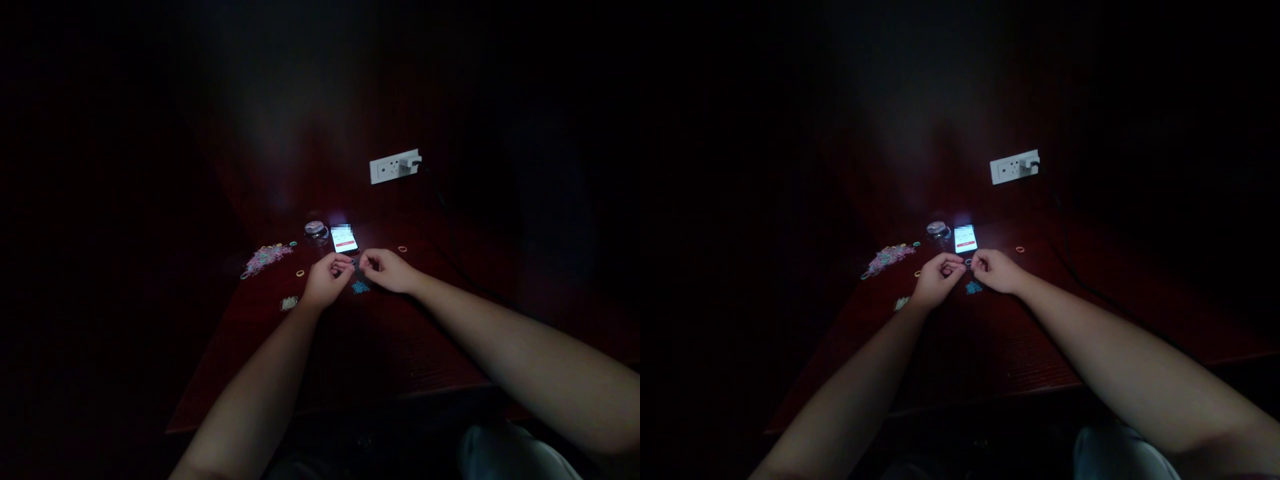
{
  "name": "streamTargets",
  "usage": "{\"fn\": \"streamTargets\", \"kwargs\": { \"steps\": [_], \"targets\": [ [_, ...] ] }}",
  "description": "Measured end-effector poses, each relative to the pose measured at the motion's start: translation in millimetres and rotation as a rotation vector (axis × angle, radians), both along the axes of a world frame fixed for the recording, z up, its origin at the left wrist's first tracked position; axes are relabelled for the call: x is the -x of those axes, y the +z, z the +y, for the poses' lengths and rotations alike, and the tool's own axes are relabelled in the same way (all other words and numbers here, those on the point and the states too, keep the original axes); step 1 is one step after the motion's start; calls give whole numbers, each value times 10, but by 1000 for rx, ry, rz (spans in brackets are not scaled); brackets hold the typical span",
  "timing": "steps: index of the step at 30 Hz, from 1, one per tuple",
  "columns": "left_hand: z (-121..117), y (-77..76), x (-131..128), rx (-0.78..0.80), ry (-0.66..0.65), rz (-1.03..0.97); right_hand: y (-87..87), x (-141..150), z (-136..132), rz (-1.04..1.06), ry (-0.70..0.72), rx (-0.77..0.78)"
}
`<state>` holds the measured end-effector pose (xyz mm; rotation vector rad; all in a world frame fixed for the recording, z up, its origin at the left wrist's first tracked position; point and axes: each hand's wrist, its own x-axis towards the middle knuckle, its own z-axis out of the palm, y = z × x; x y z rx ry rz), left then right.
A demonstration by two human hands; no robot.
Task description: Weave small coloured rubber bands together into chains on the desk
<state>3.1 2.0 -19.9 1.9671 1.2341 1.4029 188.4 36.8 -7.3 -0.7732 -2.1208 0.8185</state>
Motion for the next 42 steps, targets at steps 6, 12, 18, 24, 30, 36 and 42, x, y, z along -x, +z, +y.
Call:
{"fn": "streamTargets", "kwargs": {
  "steps": [6,12,18,24,30,36,42],
  "targets": [
    [3,-7,-8,6,-16,8,-10,6,14,34,18,7],
    [-2,-3,-11,16,-33,6,-30,13,16,87,73,64],
    [-12,11,-19,16,-27,12,-34,20,14,119,92,119],
    [-8,7,-24,10,-22,-7,-39,25,8,87,99,126],
    [1,11,-26,1,-13,-11,-22,25,-8,74,92,120],
    [-14,13,-18,-2,-18,-1,-42,22,26,119,78,113],
    [-25,23,-26,14,-15,8,-45,23,29,122,78,142]
  ]
}}
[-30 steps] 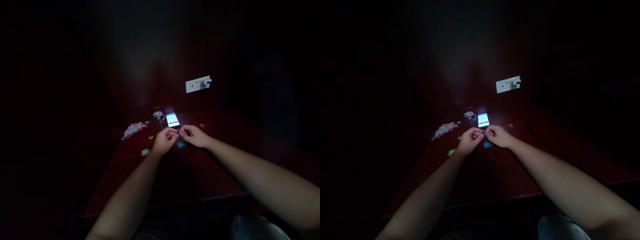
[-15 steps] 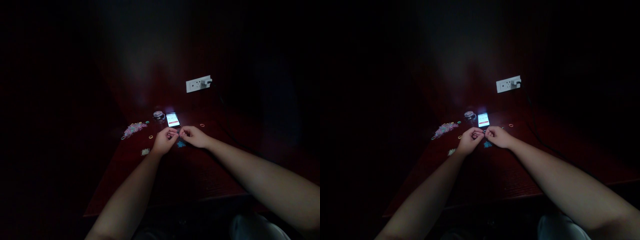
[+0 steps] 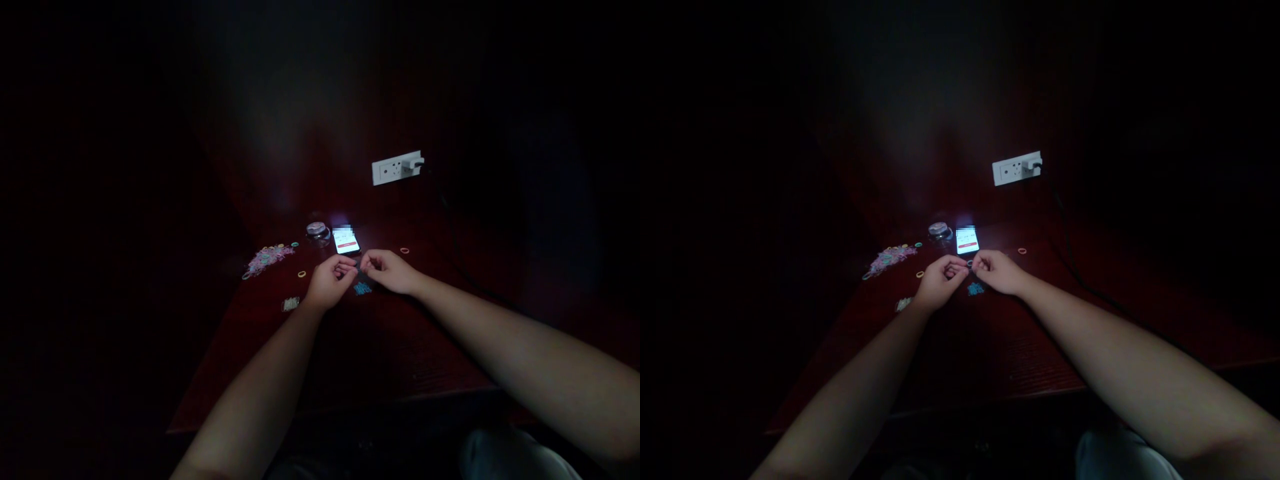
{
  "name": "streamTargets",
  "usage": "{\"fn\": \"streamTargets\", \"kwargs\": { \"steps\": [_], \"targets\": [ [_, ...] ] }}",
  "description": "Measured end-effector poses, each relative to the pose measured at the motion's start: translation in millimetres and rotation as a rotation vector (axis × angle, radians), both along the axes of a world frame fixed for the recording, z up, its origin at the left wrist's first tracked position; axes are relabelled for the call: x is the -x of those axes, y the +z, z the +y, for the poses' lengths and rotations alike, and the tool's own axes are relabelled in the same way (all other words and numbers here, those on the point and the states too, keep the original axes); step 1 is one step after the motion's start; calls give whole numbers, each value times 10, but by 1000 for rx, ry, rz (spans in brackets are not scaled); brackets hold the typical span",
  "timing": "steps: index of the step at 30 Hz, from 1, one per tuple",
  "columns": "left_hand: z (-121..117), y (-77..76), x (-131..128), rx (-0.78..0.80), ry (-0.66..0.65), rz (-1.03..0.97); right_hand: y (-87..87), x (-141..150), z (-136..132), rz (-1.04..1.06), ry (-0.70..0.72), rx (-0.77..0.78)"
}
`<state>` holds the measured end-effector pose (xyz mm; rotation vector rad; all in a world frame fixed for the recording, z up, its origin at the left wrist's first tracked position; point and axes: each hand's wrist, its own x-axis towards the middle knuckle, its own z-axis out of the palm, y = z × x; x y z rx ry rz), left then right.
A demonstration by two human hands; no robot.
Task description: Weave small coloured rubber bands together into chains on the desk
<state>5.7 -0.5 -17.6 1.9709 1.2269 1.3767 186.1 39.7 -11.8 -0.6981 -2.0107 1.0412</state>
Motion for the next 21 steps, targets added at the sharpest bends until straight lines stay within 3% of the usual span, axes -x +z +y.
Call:
{"fn": "streamTargets", "kwargs": {
  "steps": [11,21],
  "targets": [
    [-16,3,-26,75,-50,-17,5,11,-23,-32,13,-4],
    [-15,13,-15,14,5,1,13,11,-38,-89,22,-35]
  ]
}}
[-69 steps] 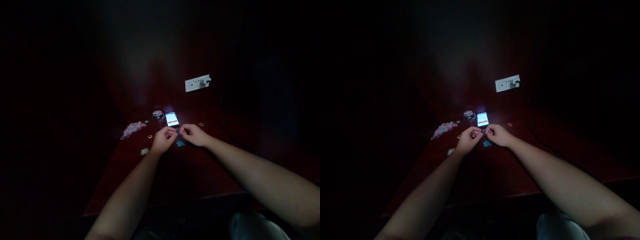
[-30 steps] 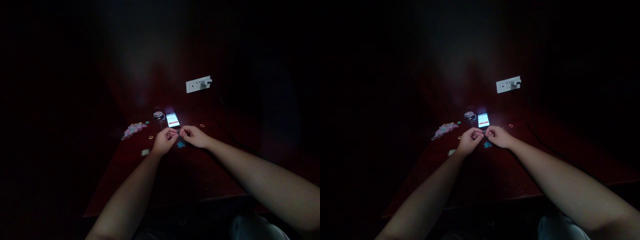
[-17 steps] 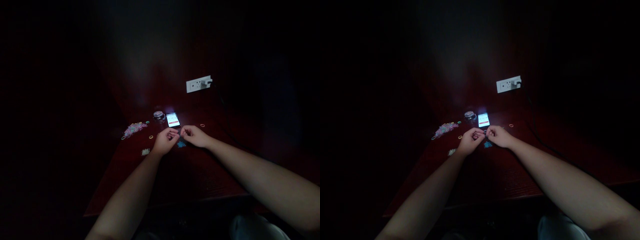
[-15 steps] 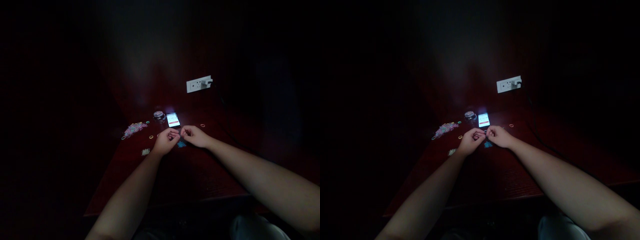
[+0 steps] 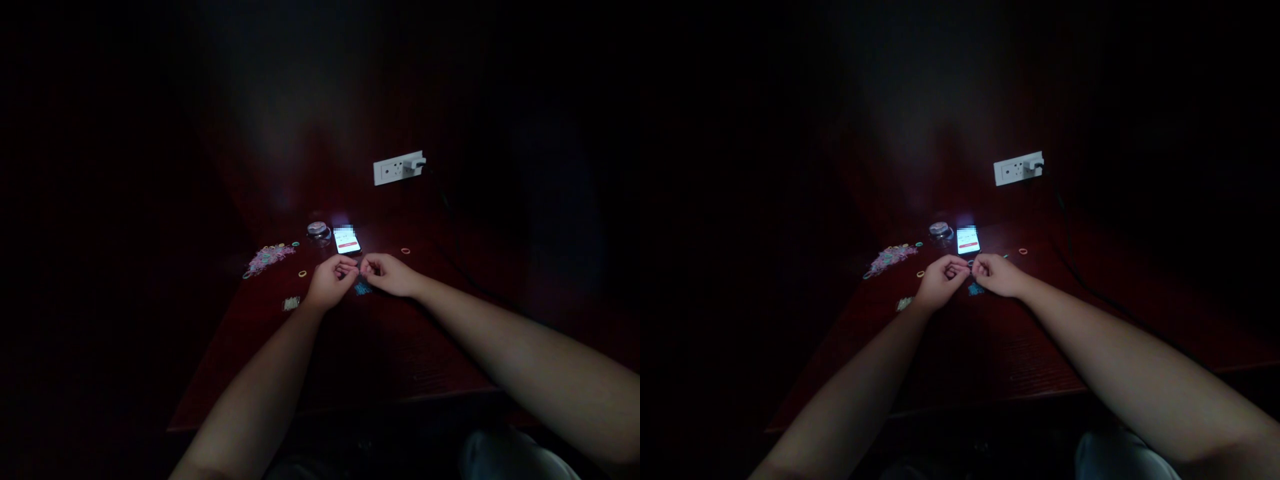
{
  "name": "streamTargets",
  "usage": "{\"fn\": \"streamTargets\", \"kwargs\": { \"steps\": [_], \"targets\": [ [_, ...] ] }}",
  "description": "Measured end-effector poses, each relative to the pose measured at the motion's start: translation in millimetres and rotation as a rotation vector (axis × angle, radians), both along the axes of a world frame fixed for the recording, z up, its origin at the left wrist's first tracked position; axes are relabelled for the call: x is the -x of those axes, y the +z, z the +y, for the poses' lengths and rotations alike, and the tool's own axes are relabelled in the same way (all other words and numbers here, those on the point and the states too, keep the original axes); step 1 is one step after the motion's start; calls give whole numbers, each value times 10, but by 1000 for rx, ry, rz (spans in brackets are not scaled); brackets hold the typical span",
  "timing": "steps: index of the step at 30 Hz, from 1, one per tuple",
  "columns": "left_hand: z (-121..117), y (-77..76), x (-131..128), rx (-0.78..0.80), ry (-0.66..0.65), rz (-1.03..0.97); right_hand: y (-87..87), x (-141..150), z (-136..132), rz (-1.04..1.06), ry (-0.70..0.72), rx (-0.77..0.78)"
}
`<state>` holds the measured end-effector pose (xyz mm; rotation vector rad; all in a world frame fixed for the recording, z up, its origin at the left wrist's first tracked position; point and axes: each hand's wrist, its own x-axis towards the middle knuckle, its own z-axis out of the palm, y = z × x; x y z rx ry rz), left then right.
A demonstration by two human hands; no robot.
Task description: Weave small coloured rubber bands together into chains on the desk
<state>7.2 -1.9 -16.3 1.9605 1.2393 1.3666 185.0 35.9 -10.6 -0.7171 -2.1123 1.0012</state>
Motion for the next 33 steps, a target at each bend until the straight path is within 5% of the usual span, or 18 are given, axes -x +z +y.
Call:
{"fn": "streamTargets", "kwargs": {
  "steps": [17,33],
  "targets": [
    [27,-17,8,43,2,-57,24,-6,-25,96,61,-1],
    [25,-22,-5,52,-25,-92,8,-13,4,33,-28,-95]
  ]
}}
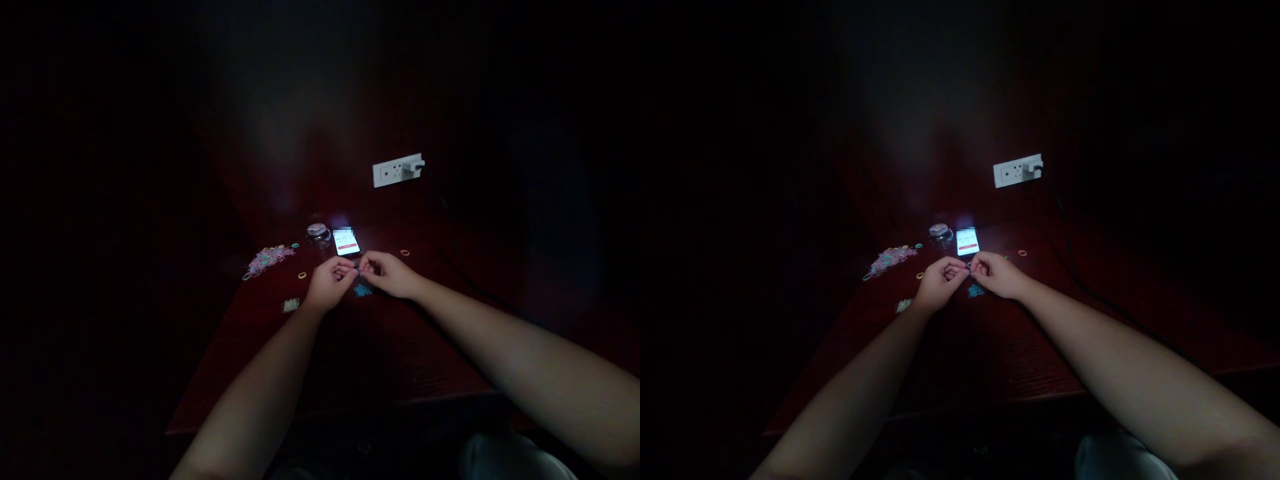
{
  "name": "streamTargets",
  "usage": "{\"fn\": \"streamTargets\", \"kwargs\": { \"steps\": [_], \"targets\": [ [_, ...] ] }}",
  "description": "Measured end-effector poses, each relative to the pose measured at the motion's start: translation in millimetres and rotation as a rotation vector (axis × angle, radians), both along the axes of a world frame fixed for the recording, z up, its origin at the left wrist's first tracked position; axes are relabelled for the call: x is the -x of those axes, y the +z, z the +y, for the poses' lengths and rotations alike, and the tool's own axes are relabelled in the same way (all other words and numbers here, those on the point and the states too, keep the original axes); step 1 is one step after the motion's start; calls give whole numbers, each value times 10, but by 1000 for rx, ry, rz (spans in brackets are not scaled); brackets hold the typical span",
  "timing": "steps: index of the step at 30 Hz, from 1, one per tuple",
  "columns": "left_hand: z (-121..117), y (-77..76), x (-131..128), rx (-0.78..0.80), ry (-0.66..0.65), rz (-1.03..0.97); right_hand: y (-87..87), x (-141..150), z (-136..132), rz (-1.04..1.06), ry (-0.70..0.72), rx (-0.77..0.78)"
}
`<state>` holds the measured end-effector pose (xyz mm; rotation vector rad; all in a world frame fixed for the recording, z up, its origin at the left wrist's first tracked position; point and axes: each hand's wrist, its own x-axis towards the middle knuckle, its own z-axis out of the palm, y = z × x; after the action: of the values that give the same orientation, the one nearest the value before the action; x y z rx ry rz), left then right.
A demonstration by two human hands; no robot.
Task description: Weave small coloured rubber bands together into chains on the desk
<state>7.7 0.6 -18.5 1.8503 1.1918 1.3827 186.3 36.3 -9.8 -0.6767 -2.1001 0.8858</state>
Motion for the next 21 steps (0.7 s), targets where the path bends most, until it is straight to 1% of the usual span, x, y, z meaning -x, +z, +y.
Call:
{"fn": "streamTargets", "kwargs": {
  "steps": [6,11,21],
  "targets": [
    [-4,4,7,-11,3,16,26,-7,-8,-2,-40,-49],
    [-18,6,10,-11,-35,38,13,-2,-4,18,-30,-20],
    [-5,12,22,9,-12,49,39,-9,-22,11,-38,-29]
  ]
}}
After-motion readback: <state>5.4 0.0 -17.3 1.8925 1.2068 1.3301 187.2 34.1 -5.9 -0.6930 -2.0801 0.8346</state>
